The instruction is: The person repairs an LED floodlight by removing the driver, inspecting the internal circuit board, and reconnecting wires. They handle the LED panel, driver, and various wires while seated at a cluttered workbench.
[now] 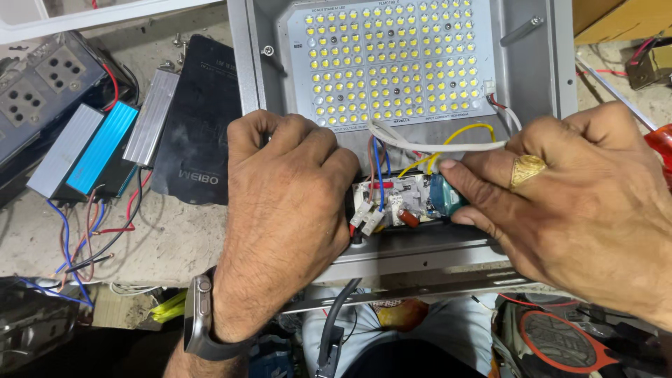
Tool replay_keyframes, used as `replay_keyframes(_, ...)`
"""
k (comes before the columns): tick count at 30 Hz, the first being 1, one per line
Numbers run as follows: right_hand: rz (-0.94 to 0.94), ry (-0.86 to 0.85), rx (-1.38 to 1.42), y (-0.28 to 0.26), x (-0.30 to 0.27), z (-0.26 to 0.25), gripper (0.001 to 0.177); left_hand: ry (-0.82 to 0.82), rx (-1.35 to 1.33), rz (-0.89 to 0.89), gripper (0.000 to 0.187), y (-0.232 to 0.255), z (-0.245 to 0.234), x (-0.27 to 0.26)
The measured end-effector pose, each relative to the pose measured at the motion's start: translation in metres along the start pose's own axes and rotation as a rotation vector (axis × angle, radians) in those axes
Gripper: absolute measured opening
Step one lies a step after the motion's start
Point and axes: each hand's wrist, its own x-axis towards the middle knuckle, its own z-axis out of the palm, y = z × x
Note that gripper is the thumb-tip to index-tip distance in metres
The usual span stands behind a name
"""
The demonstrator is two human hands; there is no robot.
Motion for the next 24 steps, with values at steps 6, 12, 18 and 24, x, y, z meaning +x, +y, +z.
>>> replay_keyframes(6, 0.0, -0.215, -0.197, -0.011, -0.001, -0.002, 0.037, 0.072, -0.069, 0.001, 0.027, 0.004, -0.005, 0.0)
replay_keyframes(12, -0.038, -0.217, -0.23, -0.009, -0.001, -0.001, 0.035, -0.039, -0.478, -0.129, 0.042, 0.005, -0.024, 0.012)
replay_keyframes(18, 0.03, -0.211, -0.153, -0.009, -0.002, 0.002, 0.046, -0.233, -0.746, -0.099, 0.061, 0.015, -0.033, 0.01)
replay_keyframes(24, 0.028, -0.195, -0.128, -0.008, -0.001, 0.0, 0.048, -0.13, -0.466, 0.059, 0.067, 0.025, -0.018, -0.008)
